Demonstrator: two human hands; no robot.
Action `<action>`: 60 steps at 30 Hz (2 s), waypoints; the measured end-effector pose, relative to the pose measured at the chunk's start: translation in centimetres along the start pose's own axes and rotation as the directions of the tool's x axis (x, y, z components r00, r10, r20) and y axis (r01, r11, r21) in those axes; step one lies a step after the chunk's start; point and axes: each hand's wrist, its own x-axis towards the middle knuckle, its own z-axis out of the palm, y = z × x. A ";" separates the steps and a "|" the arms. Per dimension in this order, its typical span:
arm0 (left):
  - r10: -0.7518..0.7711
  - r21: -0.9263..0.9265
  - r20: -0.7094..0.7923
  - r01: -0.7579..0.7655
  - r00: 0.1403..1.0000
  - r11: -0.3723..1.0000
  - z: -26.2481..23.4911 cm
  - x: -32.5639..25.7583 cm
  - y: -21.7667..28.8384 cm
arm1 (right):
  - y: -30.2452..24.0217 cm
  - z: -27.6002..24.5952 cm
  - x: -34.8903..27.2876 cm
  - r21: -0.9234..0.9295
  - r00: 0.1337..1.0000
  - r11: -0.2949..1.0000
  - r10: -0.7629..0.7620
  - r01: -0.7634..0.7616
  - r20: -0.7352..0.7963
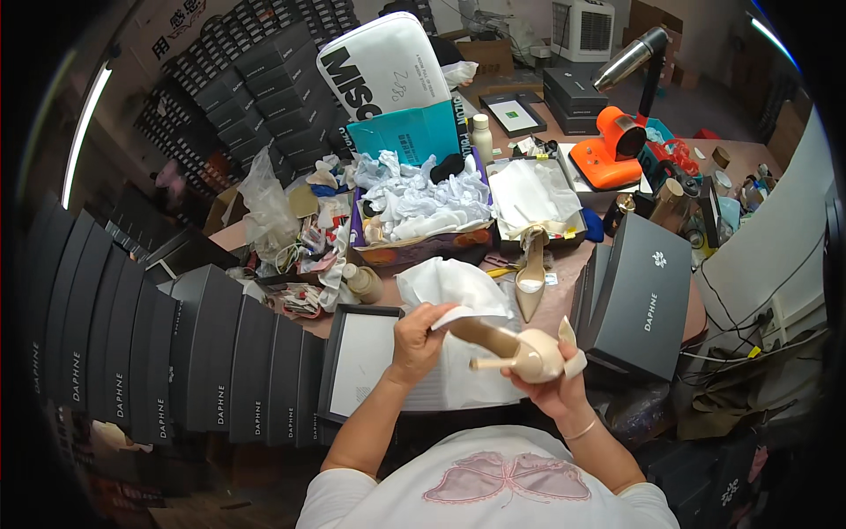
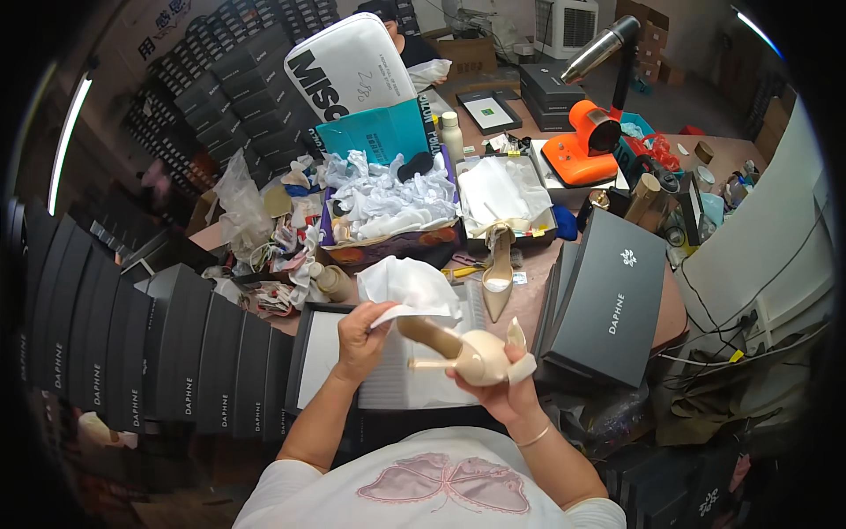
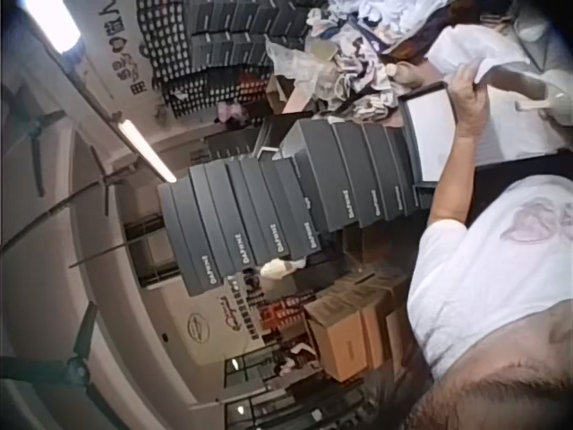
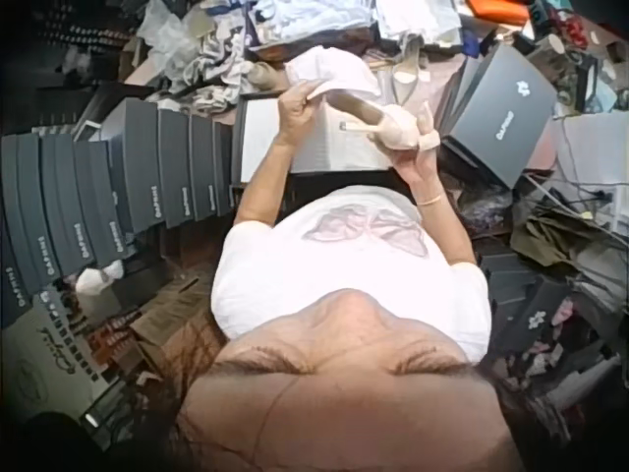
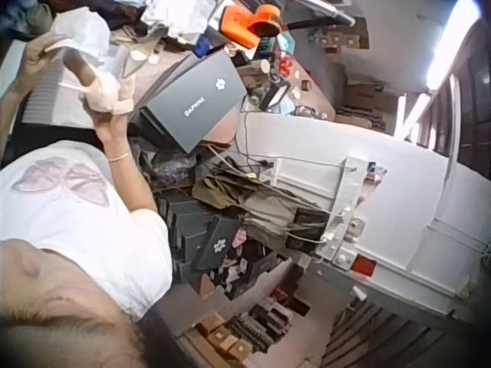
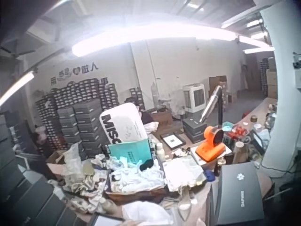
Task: The recorder applies glue to high-heeled shoes, inspects them, and packs them into a box with protective materials.
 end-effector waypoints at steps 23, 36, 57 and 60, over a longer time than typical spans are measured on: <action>0.204 -0.134 0.142 -0.185 0.969 0.974 -0.5 -17.5 2.1 | 11.5 1.8 -1.6 0.204 0.970 0.958 -0.168 0.202 -0.175; -0.588 -0.478 0.555 0.804 0.588 0.353 15.8 -7.8 -3.1 | -1.8 -5.8 -10.2 -0.967 0.970 0.098 0.038 0.236 0.241; -0.396 -0.049 0.906 0.967 0.148 0.250 53.5 -3.6 1.4 | -35.5 -15.6 -12.2 -0.531 0.656 -0.581 -0.752 -0.617 0.061; -0.219 -0.190 0.934 0.909 0.284 0.370 49.3 -1.6 0.5 | -37.0 -16.5 -12.0 -0.621 0.638 -0.550 -0.763 -0.558 0.103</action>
